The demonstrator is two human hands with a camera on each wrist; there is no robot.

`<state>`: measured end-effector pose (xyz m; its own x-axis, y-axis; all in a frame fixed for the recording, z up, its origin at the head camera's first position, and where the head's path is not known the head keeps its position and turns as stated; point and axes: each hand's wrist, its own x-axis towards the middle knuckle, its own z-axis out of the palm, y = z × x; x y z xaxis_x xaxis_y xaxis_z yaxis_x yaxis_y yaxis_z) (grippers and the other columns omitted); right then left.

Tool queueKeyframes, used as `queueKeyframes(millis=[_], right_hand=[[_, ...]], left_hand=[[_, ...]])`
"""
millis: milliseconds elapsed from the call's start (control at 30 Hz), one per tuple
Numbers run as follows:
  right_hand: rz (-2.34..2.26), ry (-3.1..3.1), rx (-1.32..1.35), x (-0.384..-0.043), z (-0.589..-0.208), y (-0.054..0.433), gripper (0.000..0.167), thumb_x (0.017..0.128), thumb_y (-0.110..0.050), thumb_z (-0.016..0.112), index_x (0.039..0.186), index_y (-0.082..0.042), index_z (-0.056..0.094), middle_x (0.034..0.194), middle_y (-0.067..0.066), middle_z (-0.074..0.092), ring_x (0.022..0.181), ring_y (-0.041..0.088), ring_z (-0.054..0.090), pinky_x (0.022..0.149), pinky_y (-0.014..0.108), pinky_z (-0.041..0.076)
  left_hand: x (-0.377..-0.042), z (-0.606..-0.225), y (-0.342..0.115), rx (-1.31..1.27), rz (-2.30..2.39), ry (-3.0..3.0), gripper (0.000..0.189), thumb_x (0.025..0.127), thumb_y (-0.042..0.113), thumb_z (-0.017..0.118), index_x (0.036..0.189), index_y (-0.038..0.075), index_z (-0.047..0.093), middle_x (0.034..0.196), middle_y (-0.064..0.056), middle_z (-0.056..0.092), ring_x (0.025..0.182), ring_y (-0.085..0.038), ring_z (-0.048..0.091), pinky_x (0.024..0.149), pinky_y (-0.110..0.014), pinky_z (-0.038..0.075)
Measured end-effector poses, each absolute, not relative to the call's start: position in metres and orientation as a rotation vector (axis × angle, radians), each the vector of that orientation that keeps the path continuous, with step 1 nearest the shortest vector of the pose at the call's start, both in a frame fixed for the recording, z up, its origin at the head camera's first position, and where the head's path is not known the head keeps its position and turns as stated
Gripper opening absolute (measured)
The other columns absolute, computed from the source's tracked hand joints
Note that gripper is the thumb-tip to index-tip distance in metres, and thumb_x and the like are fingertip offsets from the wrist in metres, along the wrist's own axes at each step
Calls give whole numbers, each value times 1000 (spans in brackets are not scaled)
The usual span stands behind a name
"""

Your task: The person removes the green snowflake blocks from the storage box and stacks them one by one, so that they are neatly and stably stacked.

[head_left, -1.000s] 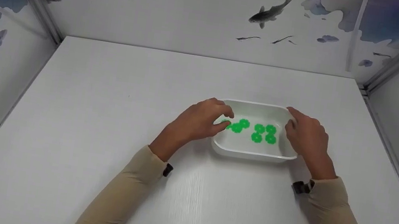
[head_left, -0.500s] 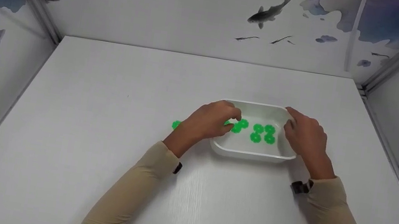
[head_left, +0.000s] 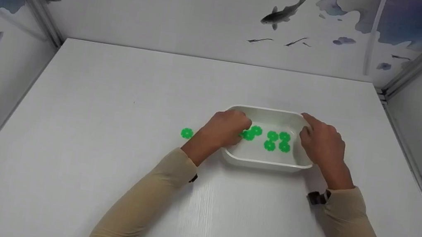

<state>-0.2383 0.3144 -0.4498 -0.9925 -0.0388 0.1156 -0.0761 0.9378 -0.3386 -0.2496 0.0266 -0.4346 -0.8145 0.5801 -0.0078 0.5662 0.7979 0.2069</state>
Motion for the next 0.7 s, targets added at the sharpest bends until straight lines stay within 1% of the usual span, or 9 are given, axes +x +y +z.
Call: queueKeyframes(millis=[67,233,400,600,700], right_hand=[[531,-2992,81,-238,-450,315,49,107,-17,52,155,-10,59,120,29,75,67,26,52,49,34,36],[531,-2996,68,-237,-450,315,49,108,-18,52,156,-11,58,126,29,74,71,28,54,51,35,38],[543,-3007,58,-237,-449,314,50,108,-19,52,156,-12,58,126,28,74,73,29,54,53,35,38],[548,-2989,72,-237,-450,315,49,107,-17,53,155,-12,59,129,28,74,74,30,55,53,35,38],[552,-2989,73,-237,-450,315,49,107,-17,53,155,-12,59,127,28,74,72,29,55,52,35,37]], left_hand=[[-250,-434,29,901,239,2917,15,101,8,73,114,13,79,107,-3,77,89,-17,53,83,-30,56],[-251,-434,35,840,120,2928,19,101,9,74,119,14,78,111,-3,79,90,-17,55,90,-33,61],[-253,-435,38,811,87,2934,19,102,10,73,120,14,77,113,-3,79,91,-17,55,93,-34,61],[-255,-437,39,803,95,2949,20,103,11,73,122,14,77,114,-4,78,92,-17,56,92,-32,61],[-254,-436,39,815,99,2956,20,102,10,73,121,14,78,112,-4,77,92,-16,56,91,-32,62]])
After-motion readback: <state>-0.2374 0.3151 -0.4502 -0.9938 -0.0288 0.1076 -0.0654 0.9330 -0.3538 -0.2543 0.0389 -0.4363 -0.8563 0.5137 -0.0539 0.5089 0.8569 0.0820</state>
